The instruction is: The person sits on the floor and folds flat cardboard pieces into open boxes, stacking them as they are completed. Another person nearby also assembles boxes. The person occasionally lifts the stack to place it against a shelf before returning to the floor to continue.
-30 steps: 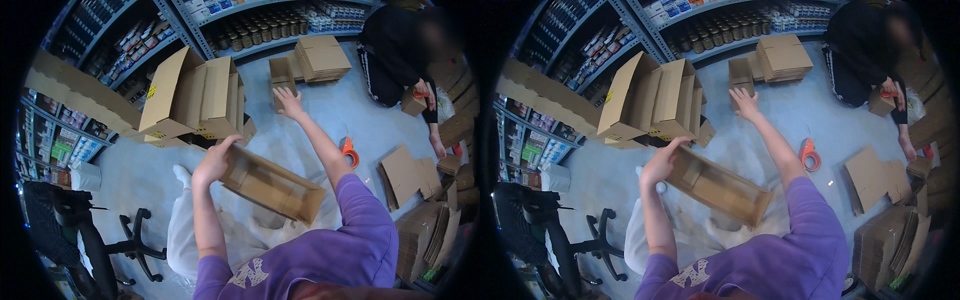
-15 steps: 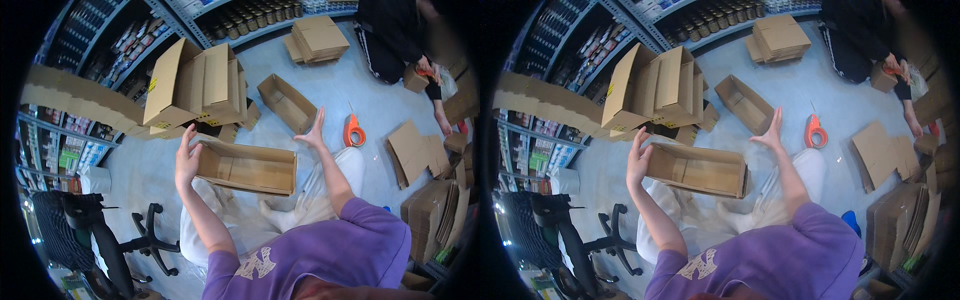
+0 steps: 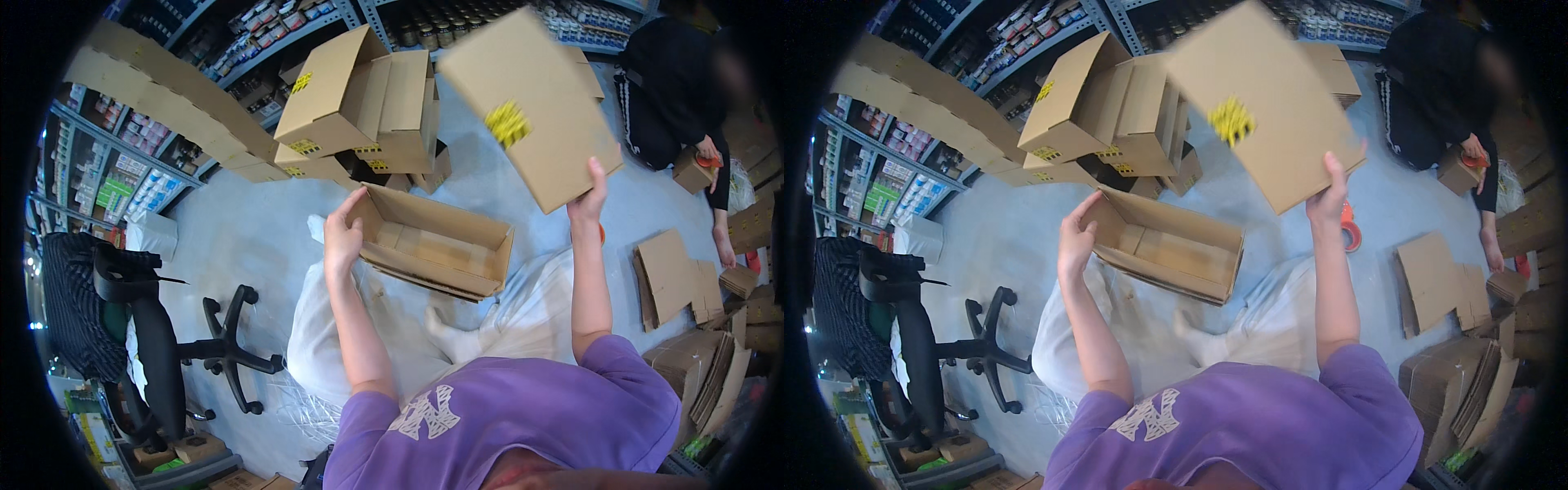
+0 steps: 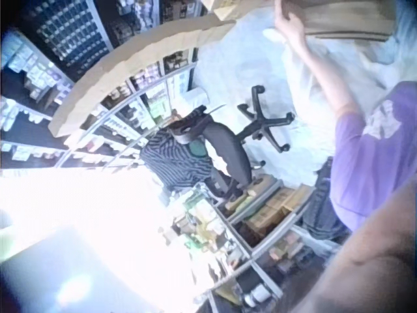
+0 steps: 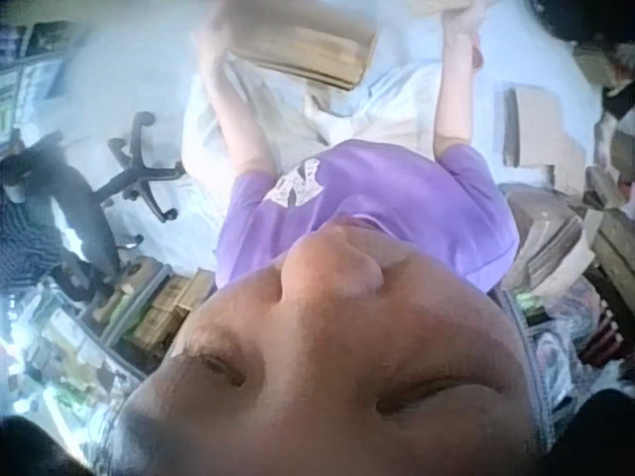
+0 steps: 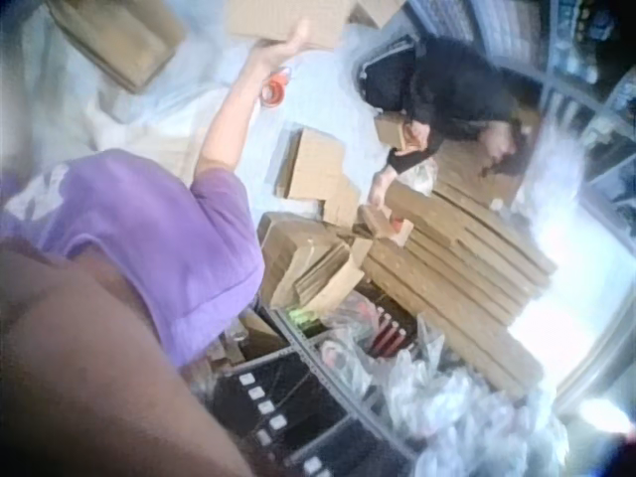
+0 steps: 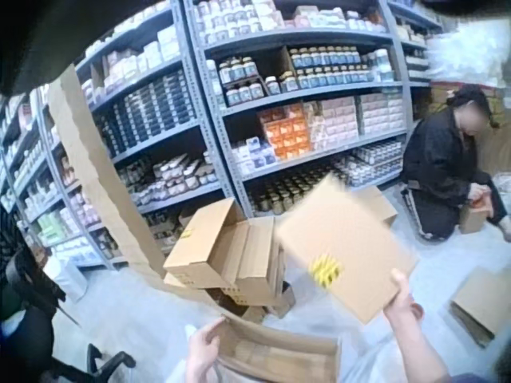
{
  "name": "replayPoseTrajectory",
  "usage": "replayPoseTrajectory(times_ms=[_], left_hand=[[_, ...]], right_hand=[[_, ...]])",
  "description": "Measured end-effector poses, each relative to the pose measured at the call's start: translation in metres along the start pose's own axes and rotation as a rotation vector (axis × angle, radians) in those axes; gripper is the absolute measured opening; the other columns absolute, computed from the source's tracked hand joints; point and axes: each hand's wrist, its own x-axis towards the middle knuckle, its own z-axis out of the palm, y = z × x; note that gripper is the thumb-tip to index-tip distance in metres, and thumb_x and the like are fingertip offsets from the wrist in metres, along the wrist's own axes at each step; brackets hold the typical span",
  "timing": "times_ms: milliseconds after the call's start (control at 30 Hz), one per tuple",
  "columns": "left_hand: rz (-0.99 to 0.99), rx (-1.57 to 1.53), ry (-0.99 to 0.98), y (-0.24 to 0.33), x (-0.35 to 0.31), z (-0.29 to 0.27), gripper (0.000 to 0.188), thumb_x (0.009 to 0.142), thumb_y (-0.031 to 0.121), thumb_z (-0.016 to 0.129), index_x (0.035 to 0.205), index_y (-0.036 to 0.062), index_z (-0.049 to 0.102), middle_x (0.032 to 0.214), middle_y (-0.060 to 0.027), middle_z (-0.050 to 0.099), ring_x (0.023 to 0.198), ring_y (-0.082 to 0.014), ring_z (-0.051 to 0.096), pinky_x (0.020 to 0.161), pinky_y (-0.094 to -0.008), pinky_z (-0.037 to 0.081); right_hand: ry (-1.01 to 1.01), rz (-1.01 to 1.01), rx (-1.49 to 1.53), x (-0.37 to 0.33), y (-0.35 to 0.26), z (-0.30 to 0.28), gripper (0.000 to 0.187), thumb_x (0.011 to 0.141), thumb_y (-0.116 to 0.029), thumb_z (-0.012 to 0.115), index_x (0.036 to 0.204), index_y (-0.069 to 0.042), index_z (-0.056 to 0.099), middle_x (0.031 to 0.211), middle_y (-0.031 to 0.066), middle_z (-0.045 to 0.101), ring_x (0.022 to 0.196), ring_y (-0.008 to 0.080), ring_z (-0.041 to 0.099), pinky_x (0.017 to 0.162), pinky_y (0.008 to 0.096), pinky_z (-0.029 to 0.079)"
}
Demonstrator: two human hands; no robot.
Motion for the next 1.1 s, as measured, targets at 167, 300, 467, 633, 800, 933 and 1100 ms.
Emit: replayPoseTrajectory(times_ms=[167, 300, 467, 633, 800, 933, 1100], left_hand=[[0.041, -0.083, -0.06, 0.005, 0.002, -0.003, 0.072, 0.072, -0.02, 0.042, 0.139, 0.0042, 0.052, 0.137, -0.0124, 0.057, 0.13, -0.023, 0.05, 0.111, -0.0307, 0.033], [0.115, -0.152, -0.107, -0.005, 0.005, -0.004, 0.08, 0.061, -0.018, 0.035, 0.136, 0.0017, 0.053, 0.138, -0.0176, 0.056, 0.135, -0.0286, 0.046, 0.113, -0.0317, 0.031], [0.112, -0.186, -0.176, -0.002, 0.001, -0.013, 0.089, 0.055, -0.018, 0.037, 0.142, 0.0013, 0.046, 0.149, -0.0154, 0.044, 0.141, -0.0262, 0.037, 0.116, -0.0294, 0.026], [0.123, -0.188, -0.25, -0.008, 0.004, -0.016, 0.086, 0.06, -0.016, 0.046, 0.144, 0.0019, 0.042, 0.151, -0.0131, 0.042, 0.142, -0.0264, 0.036, 0.116, -0.0303, 0.027], [0.16, -0.118, -0.272, -0.003, 0.004, -0.02, 0.084, 0.064, -0.013, 0.057, 0.145, 0.0008, 0.04, 0.151, -0.0135, 0.041, 0.142, -0.0266, 0.035, 0.116, -0.032, 0.028], [0.133, -0.075, -0.276, 0.001, 0.003, -0.017, 0.079, 0.068, -0.015, 0.06, 0.143, -0.0019, 0.042, 0.148, -0.016, 0.045, 0.14, -0.0256, 0.037, 0.115, -0.0325, 0.027], [-0.104, -0.275, -0.214, -0.019, 0.007, -0.013, 0.056, 0.078, -0.009, 0.053, 0.134, -0.0027, 0.05, 0.139, -0.0171, 0.053, 0.126, -0.0237, 0.05, 0.105, -0.0317, 0.038]], right_hand=[[-0.112, 0.392, 0.195, -0.061, -0.037, 0.075, 0.056, 0.09, -0.032, 0.058, 0.136, -0.004, 0.042, 0.128, 0.0097, 0.054, 0.118, 0.0207, 0.054, 0.098, 0.0376, 0.046], [-0.217, 0.093, -0.328, -0.088, 0.002, 0.082, 0.068, 0.084, -0.034, 0.066, 0.136, -0.002, 0.036, 0.127, 0.0107, 0.044, 0.121, 0.0224, 0.044, 0.101, 0.0389, 0.039], [-0.436, -0.527, -0.731, -0.087, -0.002, 0.045, 0.061, 0.075, -0.033, 0.072, 0.121, -0.003, 0.046, 0.12, 0.0118, 0.032, 0.116, 0.0249, 0.034, 0.101, 0.0402, 0.031], [-0.482, -0.573, -0.867, -0.082, -0.006, 0.044, 0.051, 0.076, -0.033, 0.072, 0.112, -0.003, 0.052, 0.117, 0.0113, 0.029, 0.111, 0.0256, 0.028, 0.098, 0.0413, 0.03], [-0.483, -0.379, -0.771, -0.079, 0.001, 0.064, 0.055, 0.076, -0.035, 0.073, 0.114, -0.003, 0.05, 0.112, 0.0099, 0.027, 0.108, 0.0251, 0.027, 0.098, 0.04, 0.029], [-0.633, -0.443, -0.835, -0.062, -0.009, 0.052, 0.065, 0.073, -0.024, 0.076, 0.119, -0.007, 0.033, 0.115, 0.011, 0.027, 0.111, 0.0237, 0.031, 0.097, 0.0397, 0.032], [-0.845, -0.411, -0.895, -0.067, -0.025, 0.047, 0.078, 0.069, -0.013, 0.078, 0.117, -0.015, 0.016, 0.118, 0.012, 0.029, 0.113, 0.0226, 0.038, 0.096, 0.0403, 0.036]])
